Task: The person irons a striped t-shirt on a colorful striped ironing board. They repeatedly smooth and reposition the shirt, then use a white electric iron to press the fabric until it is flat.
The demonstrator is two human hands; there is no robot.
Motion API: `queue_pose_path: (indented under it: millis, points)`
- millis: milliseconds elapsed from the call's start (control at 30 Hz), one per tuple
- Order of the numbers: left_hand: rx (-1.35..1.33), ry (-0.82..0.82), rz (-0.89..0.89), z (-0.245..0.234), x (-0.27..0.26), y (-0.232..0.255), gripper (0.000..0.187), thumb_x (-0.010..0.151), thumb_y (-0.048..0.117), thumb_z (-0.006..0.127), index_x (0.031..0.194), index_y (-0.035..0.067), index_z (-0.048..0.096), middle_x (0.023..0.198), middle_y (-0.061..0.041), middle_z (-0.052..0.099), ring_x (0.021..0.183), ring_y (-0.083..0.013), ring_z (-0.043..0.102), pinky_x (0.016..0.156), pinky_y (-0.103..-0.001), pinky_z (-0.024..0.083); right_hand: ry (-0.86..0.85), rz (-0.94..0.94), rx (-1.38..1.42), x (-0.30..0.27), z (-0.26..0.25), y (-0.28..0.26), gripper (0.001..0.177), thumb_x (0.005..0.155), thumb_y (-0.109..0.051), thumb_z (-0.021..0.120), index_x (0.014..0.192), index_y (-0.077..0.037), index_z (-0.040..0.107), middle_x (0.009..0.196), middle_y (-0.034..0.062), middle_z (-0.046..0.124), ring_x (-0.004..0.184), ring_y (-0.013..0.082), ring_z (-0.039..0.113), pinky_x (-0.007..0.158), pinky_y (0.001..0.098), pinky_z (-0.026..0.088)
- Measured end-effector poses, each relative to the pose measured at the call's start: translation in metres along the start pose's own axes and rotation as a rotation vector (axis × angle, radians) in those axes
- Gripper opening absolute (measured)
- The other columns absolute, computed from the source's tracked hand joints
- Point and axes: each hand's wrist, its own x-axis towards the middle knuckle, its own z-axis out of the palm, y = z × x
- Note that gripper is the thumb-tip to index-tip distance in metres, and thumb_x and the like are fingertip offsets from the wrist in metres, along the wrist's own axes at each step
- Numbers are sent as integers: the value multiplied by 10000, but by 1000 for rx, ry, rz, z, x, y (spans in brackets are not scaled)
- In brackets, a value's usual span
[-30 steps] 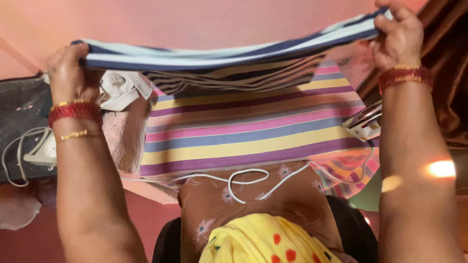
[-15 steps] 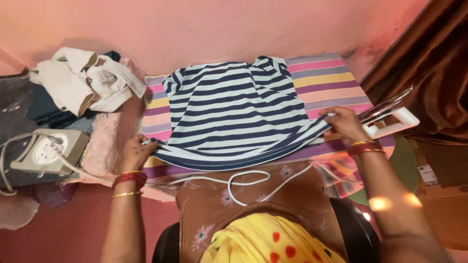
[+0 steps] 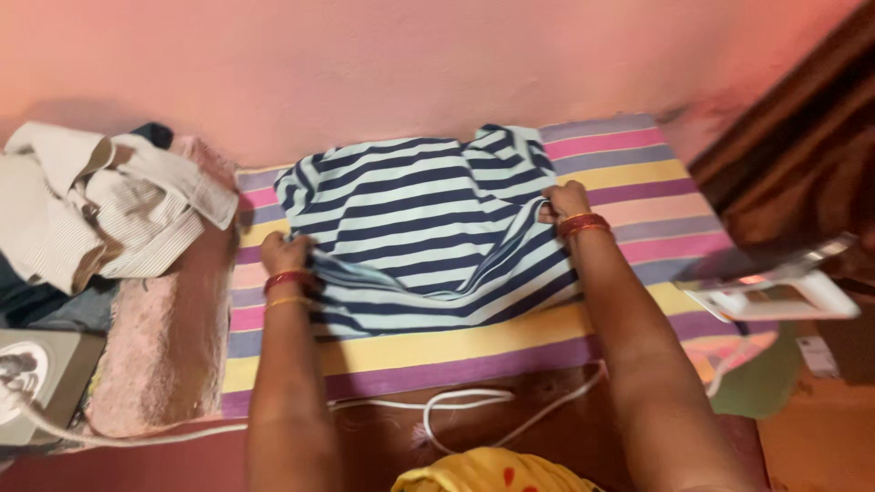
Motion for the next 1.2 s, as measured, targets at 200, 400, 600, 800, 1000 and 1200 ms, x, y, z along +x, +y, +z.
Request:
queue_pose_path:
  millis: [200,400,600,800,1000,1200]
  points:
    - [155,70,8,43,31,17,298,684,206,851,837,23,672,892,-219,638,782,-398,664,735,-477,537,-32,-172,-96,52,37,16,173,885,76,573,1045,129,530,697,96,563,446,202,570,360,400,477]
    - [125,310,232,43,108,27,348,797,178,854,786,-18,566,758,-227,614,694,-385,579,679,-474,502,111,-348,106,88,52,-34,209,927,41,606,1129,-9,625,862,97,688,509,168,638,394,334,538]
    - [-241,389,291,36,162,54,249,795,27,797,834,8,551,766,-94,607,687,-186,548,642,-371,518,26,-381,274,88,52,-92,336,969,20,564,1300,-19,527,1046,79,660,603,190,728,507,327,644]
    - [-120,317,188,0,133,32,326,725,142,916,815,15,630,720,-99,626,621,-199,556,591,-374,483,73,-352,91,60,10,-80,388,948,50,562,1327,-16,510,1018,73,617,719,172,741,520,332,633]
    - [-333,145,189,-109,43,19,303,817,115,932,863,15,650,827,-66,651,718,-138,561,654,-293,482,-54,-489,166,-50,-79,-90,251,972,103,598,1196,23,679,976,75,697,766,154,709,580,292,644]
    - [-570,-140,11,-179,-93,1,256,840,-11,855,905,65,619,902,-21,696,796,-84,633,719,-227,538,-160,-394,-228,-152,-154,-20,187,991,90,606,1136,23,704,936,75,700,685,122,645,569,264,562]
